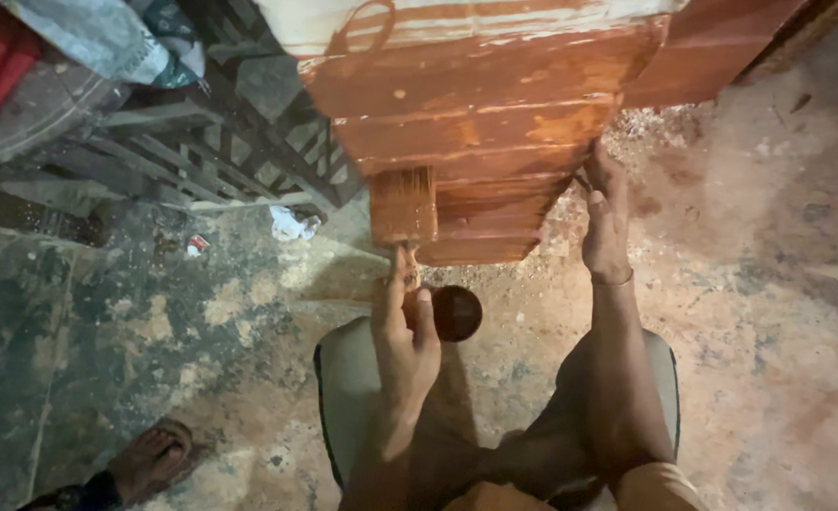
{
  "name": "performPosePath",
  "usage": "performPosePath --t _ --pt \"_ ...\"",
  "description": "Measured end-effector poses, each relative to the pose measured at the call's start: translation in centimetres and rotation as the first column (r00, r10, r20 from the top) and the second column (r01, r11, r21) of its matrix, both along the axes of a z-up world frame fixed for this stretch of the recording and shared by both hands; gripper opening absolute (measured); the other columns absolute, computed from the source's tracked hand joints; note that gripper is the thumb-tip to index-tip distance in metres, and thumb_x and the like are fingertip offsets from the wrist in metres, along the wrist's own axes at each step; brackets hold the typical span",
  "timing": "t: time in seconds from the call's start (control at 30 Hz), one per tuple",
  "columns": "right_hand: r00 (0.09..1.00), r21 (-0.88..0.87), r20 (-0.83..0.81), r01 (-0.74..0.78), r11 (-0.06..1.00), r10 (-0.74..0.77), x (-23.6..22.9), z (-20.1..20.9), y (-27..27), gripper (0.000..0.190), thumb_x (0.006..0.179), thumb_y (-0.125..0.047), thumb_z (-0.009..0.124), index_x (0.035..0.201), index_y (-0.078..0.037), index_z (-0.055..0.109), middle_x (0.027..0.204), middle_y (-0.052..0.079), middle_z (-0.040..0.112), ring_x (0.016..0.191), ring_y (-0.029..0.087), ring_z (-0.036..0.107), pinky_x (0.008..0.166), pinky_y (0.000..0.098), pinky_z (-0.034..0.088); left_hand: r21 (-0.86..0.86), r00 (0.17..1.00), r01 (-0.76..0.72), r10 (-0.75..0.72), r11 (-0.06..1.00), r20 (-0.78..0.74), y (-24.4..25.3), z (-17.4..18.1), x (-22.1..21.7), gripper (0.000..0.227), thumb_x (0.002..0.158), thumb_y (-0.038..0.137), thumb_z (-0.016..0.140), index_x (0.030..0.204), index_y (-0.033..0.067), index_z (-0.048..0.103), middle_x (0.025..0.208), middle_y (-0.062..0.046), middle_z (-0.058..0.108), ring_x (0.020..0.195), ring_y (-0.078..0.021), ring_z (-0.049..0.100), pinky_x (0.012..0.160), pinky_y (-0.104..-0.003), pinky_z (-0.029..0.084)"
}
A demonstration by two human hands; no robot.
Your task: The person paints the lower section of a wooden furniture piece with reddish-brown paint using a brush. They repeatedly dip the brush into a small container and apply paint to the grooved surface.
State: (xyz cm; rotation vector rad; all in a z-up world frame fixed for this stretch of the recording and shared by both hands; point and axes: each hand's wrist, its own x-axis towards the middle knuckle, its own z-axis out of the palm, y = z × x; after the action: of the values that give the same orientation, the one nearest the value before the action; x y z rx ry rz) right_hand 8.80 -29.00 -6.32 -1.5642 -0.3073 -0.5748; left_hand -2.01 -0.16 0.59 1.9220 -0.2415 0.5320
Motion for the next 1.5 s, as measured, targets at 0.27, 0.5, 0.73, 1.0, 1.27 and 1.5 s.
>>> performPosePath --t 0.27,0.5,0.73,1.0,1.27,1.5 --pt "1.000 0.001 0.023 0.013 1.000 -0.013 -0.1 1.0 0.5 0.079 0.110 -0.052 0.046 0.162 0.004 0.029 0.165 0.024 0.039 0.155 0.036 0.040 0.128 0.0495 0.036 0.012 0.999 -0.034 0.034 0.999 0.009 0.0 -1.8 0.7 0.051 0.105 0.007 0.053 0.155 0.0025 0.043 0.142 -0.021 0.059 0.126 -0.0355 0.062 0.103 -0.042 0.051" --pt "1.000 -0.008 0.006 -0.014 1.000 0.014 -1.5 3.0 1.6 0.069 0.111 -0.038 0.049 0.162 0.002 0.028 0.164 0.023 0.036 0.153 0.035 0.039 0.128 0.0468 0.035 -0.115 0.983 0.069 -0.087 0.991 -0.161 0.2 -13.3 0.7 0.049 0.103 0.013 0.060 0.149 0.0034 0.048 0.140 -0.019 0.061 0.129 -0.0330 0.061 0.105 -0.045 0.049" --pt "0.937 -0.293 0.016 0.338 0.895 -0.349 -9.6 -2.6 7.7 0.027 0.107 -0.015 0.051 0.129 -0.001 0.058 0.130 0.018 0.060 0.121 0.027 0.058 0.107 0.0400 0.048 -0.751 0.839 0.052 -0.437 0.658 -0.325 -1.8 -16.5 -0.6 0.039 0.106 0.012 0.055 0.144 0.0066 0.049 0.126 -0.011 0.060 0.077 -0.0077 0.048 0.061 -0.020 0.042" --pt "0.580 0.229 -0.750 -0.224 0.947 0.318 -12.5 -3.4 12.4 0.046 0.105 -0.034 0.034 0.135 -0.006 0.056 0.108 0.012 0.072 0.057 0.020 0.060 0.047 0.0320 0.055 -0.361 0.901 0.415 -0.431 0.835 0.039 -2.3 -10.9 -2.9 0.036 0.118 0.028 0.032 0.139 0.0035 0.048 0.128 -0.010 0.053 0.105 -0.0225 0.059 0.088 -0.032 0.050" --pt "0.881 0.247 -0.359 -0.229 0.942 0.308 -11.5 6.4 12.5 0.032 0.112 -0.027 0.035 0.121 -0.004 0.055 0.074 0.006 0.061 0.049 0.009 0.054 0.039 0.0205 0.047 -0.530 0.996 -0.084 0.077 0.844 -0.036 3.1 -8.8 8.4 0.050 0.114 0.044 0.039 0.125 0.0042 0.065 0.112 -0.010 0.067 0.105 -0.0208 0.065 0.094 -0.036 0.053" --pt "0.933 -0.083 -0.241 -0.295 0.952 0.268 -4.0 0.7 17.4 0.030 0.113 -0.029 0.041 0.125 -0.005 0.054 0.068 0.001 0.052 0.049 0.007 0.046 0.038 0.0192 0.040 -0.726 0.926 0.160 -0.356 0.669 -0.124 3.5 -16.8 15.5 0.095 0.102 0.069 0.021 0.161 -0.0055 0.022 0.171 -0.018 0.022 0.158 -0.0286 0.020 0.127 -0.042 0.011"
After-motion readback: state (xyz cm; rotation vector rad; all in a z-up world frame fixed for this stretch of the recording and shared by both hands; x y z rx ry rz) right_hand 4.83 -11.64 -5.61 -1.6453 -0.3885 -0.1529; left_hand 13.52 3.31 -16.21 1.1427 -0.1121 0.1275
